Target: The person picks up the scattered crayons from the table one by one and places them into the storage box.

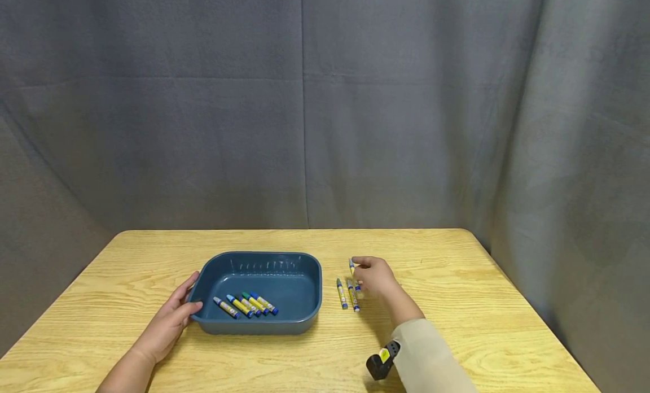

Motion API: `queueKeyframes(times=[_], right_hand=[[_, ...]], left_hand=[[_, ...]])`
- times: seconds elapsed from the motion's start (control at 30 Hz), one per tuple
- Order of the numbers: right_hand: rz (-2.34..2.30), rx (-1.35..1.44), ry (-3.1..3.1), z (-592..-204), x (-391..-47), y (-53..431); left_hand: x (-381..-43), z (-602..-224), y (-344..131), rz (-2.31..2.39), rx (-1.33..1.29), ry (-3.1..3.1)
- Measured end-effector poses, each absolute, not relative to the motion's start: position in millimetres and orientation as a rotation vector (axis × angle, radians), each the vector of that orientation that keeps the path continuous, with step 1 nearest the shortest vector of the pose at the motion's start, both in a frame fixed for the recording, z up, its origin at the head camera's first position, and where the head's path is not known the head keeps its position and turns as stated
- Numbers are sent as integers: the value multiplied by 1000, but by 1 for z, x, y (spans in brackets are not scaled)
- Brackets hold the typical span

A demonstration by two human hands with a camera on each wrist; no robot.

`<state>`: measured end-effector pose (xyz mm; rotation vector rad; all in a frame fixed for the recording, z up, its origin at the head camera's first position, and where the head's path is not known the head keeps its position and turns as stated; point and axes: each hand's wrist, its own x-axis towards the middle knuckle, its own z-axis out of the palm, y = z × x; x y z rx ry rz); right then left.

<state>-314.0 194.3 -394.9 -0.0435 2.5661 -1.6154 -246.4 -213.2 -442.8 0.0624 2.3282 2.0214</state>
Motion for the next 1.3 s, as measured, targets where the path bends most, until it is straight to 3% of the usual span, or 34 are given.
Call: queueKeyframes(times=[0.67, 1.3], right_hand=[[-1630, -263, 2506, -360, -326, 127], [-1480, -439, 2488, -376, -327, 75]], left_hand=[[-247, -444, -213, 2053, 83, 2316], [-247, -441, -205, 2071, 120, 2289]])
